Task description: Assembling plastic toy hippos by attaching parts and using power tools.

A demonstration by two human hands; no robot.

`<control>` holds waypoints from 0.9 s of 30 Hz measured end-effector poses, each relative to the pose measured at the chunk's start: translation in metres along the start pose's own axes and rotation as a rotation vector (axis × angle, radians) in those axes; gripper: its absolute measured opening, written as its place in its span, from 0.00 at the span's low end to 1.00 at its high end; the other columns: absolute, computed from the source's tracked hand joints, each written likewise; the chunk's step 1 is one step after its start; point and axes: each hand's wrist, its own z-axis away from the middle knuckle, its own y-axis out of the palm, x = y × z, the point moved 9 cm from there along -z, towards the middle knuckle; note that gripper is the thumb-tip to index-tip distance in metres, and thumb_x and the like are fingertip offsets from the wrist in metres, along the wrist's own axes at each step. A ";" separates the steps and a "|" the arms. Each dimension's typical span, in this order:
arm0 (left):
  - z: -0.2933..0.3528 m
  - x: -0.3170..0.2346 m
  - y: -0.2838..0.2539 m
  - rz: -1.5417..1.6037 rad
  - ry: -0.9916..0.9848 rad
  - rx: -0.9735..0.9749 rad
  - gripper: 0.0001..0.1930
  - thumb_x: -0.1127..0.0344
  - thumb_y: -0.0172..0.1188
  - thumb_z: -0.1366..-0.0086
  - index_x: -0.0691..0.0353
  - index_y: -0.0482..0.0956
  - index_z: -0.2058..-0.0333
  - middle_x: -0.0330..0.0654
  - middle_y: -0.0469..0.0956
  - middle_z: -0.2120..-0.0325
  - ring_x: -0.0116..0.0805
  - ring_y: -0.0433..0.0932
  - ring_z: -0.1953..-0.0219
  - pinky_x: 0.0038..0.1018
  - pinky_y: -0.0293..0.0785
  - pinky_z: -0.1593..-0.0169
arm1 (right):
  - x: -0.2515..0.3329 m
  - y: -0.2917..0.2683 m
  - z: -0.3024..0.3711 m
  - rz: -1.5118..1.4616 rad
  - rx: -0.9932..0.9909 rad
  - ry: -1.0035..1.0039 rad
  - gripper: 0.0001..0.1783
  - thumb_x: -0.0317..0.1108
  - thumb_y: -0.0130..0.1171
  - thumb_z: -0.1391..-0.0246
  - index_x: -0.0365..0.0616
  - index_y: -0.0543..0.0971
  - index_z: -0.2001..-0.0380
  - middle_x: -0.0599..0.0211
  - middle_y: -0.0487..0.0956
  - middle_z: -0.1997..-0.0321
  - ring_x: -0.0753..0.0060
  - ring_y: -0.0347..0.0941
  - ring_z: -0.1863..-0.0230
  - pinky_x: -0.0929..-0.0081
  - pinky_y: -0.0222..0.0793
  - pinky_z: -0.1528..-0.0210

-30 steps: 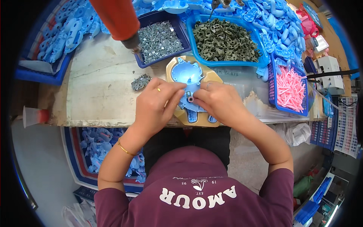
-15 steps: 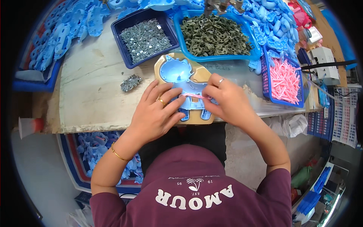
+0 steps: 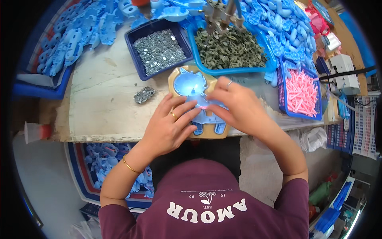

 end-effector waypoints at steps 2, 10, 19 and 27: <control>-0.002 0.008 -0.011 0.050 -0.020 -0.072 0.17 0.65 0.66 0.39 0.58 0.80 0.51 0.42 0.78 0.48 0.48 0.73 0.43 0.46 0.67 0.36 | 0.027 -0.034 -0.030 -0.140 -0.264 -0.094 0.18 0.32 0.69 0.46 0.42 0.80 0.52 0.61 0.79 0.56 0.60 0.80 0.59 0.67 0.75 0.61; -0.038 0.109 -0.069 -0.421 -0.197 -0.256 0.10 0.64 0.68 0.42 0.57 0.84 0.62 0.40 0.81 0.60 0.46 0.74 0.57 0.39 0.71 0.53 | 0.107 -0.099 -0.144 -0.794 -0.160 -0.100 0.28 0.41 0.63 0.38 0.33 0.69 0.42 0.57 0.80 0.57 0.68 0.80 0.60 0.73 0.76 0.56; -0.092 0.179 -0.016 -0.203 -0.233 -0.099 0.11 0.54 0.70 0.44 0.51 0.87 0.66 0.37 0.84 0.64 0.39 0.76 0.51 0.41 0.67 0.48 | 0.049 -0.064 -0.132 -0.676 -0.211 -0.136 0.29 0.38 0.71 0.44 0.38 0.74 0.43 0.64 0.80 0.48 0.73 0.78 0.48 0.70 0.74 0.44; -0.080 0.137 -0.044 -0.495 -0.187 -0.055 0.06 0.61 0.62 0.38 0.54 0.84 0.69 0.35 0.83 0.70 0.38 0.77 0.58 0.36 0.70 0.55 | 0.029 -0.077 -0.129 -0.746 -0.178 -0.144 0.27 0.36 0.66 0.42 0.35 0.73 0.44 0.60 0.77 0.45 0.67 0.79 0.49 0.63 0.78 0.45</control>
